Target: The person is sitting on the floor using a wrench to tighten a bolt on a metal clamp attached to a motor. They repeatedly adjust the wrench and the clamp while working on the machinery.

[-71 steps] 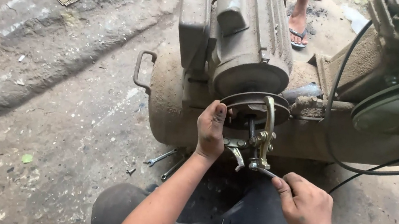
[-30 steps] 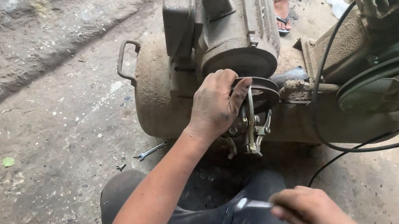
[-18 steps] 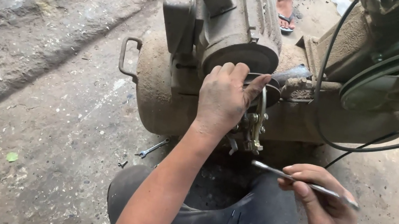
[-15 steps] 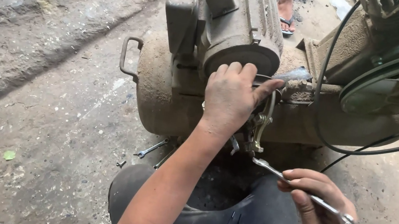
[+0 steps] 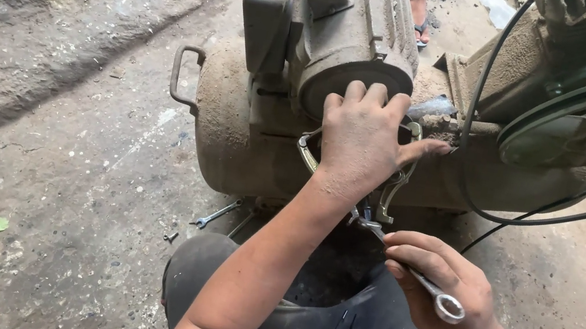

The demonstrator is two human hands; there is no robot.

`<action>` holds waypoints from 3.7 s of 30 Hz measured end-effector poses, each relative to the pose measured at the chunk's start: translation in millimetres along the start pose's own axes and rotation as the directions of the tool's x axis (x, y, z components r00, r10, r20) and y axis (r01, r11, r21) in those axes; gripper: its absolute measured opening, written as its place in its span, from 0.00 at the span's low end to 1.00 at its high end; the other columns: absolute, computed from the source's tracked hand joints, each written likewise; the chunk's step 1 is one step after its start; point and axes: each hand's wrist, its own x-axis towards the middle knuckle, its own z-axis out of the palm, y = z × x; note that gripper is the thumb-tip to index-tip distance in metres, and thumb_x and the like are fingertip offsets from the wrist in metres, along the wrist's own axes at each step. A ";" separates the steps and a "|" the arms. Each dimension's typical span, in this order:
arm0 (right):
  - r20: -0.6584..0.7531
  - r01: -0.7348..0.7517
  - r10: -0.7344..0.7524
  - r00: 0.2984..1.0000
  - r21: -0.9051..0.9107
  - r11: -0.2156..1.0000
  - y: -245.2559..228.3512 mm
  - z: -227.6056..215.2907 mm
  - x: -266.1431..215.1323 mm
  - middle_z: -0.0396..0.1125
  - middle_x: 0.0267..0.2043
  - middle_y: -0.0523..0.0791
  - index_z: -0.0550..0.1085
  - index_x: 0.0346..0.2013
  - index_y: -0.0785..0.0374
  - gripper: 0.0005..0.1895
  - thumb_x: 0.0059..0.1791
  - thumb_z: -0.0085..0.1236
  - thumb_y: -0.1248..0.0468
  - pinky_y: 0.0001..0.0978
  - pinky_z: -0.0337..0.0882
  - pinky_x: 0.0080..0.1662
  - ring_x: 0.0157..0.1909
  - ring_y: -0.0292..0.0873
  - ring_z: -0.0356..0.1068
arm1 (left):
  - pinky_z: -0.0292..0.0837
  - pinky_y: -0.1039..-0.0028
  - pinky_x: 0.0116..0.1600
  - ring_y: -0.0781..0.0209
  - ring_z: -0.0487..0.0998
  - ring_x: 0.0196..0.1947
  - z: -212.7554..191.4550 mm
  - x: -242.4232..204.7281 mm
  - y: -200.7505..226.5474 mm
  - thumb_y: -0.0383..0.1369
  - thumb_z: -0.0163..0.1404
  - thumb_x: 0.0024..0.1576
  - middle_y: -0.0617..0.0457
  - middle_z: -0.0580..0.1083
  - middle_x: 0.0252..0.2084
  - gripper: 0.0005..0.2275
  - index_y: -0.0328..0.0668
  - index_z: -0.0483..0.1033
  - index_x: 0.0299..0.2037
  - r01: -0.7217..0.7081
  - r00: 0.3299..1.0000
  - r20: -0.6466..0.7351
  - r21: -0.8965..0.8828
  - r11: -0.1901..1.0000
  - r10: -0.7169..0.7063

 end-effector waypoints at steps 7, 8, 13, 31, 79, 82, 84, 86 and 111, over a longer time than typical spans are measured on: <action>0.161 0.266 -0.247 0.956 -0.111 0.957 -12.0 13.6 -6.5 0.69 0.47 0.62 0.68 0.47 0.75 0.12 0.50 0.55 0.74 0.45 0.80 0.43 0.40 0.59 0.73 | 0.61 0.59 0.37 0.50 0.70 0.34 -2.9 -1.2 5.1 0.55 0.51 0.46 0.53 0.70 0.27 0.20 0.44 0.74 0.26 0.064 0.998 -0.004 -0.089 0.994 -0.065; 0.135 0.257 -0.244 0.960 -0.092 0.962 -9.9 15.4 -10.7 0.69 0.47 0.62 0.67 0.47 0.74 0.12 0.51 0.55 0.73 0.46 0.81 0.44 0.41 0.60 0.74 | 0.62 0.58 0.36 0.49 0.70 0.33 -5.1 -1.3 3.4 0.52 0.49 0.47 0.52 0.71 0.27 0.19 0.43 0.74 0.27 0.081 0.997 0.003 -0.131 0.988 -0.081; 0.045 0.243 -0.241 0.969 -0.056 0.968 -0.8 29.3 -33.8 0.68 0.50 0.65 0.69 0.48 0.76 0.13 0.54 0.48 0.68 0.53 0.82 0.49 0.47 0.65 0.75 | 0.63 0.57 0.37 0.48 0.70 0.34 -9.3 -4.4 -3.1 0.48 0.45 0.52 0.51 0.71 0.29 0.17 0.41 0.74 0.30 0.101 0.995 0.001 -0.225 0.969 -0.103; -0.332 -0.052 0.645 0.688 0.864 0.501 44.0 62.9 -73.5 0.74 0.43 0.58 0.77 0.39 0.70 0.18 0.62 0.45 0.59 0.41 0.86 0.37 0.37 0.58 0.80 | 0.64 0.59 0.44 0.53 0.74 0.39 -7.9 -15.5 -23.1 0.49 0.48 0.50 0.55 0.75 0.33 0.17 0.44 0.76 0.36 0.253 0.965 0.053 -0.441 0.861 -0.256; -0.296 -0.540 0.542 0.787 0.094 0.836 103.2 59.6 -163.0 0.72 0.29 0.41 0.79 0.36 0.62 0.11 0.54 0.51 0.61 0.30 0.67 0.32 0.26 0.37 0.67 | 0.68 0.76 0.36 0.69 0.67 0.27 3.2 -55.7 -61.5 0.47 0.48 0.55 0.59 0.69 0.29 0.17 0.41 0.72 0.42 0.501 0.842 0.362 -0.799 0.333 -0.399; -0.142 -0.594 0.697 0.703 0.420 0.686 123.8 85.5 -172.5 0.63 0.22 0.43 0.76 0.32 0.64 0.15 0.56 0.48 0.59 0.28 0.61 0.28 0.24 0.37 0.59 | 0.64 0.77 0.32 0.71 0.63 0.25 5.3 -58.8 -64.1 0.47 0.48 0.55 0.61 0.66 0.26 0.17 0.42 0.70 0.43 0.515 0.834 0.384 -0.801 0.306 -0.397; -0.005 -0.597 0.715 0.699 0.547 0.587 120.0 112.9 -172.2 0.60 0.16 0.42 0.68 0.22 0.58 0.25 0.57 0.42 0.47 0.26 0.58 0.27 0.20 0.36 0.57 | 0.64 0.78 0.32 0.71 0.64 0.25 6.2 -59.2 -64.9 0.48 0.49 0.55 0.61 0.66 0.26 0.18 0.42 0.69 0.43 0.515 0.831 0.404 -0.819 0.253 -0.383; 0.035 -0.591 0.725 0.688 0.607 0.532 101.9 138.5 -170.2 0.62 0.15 0.44 0.67 0.22 0.59 0.25 0.58 0.40 0.48 0.28 0.60 0.25 0.17 0.38 0.59 | 0.65 0.78 0.33 0.71 0.65 0.25 -0.3 -53.6 -61.4 0.46 0.49 0.55 0.60 0.68 0.28 0.16 0.42 0.70 0.42 0.521 0.828 0.405 -0.812 0.265 -0.388; 0.825 -0.567 0.288 0.486 0.548 -0.614 -51.0 133.5 -58.6 0.61 0.22 0.53 0.66 0.35 0.66 0.16 0.59 0.48 0.56 0.33 0.59 0.20 0.18 0.45 0.58 | 0.60 0.76 0.42 0.68 0.62 0.35 20.3 -74.9 -88.3 0.42 0.48 0.54 0.60 0.62 0.33 0.11 0.46 0.64 0.37 0.584 0.750 0.641 -0.758 -0.291 -0.164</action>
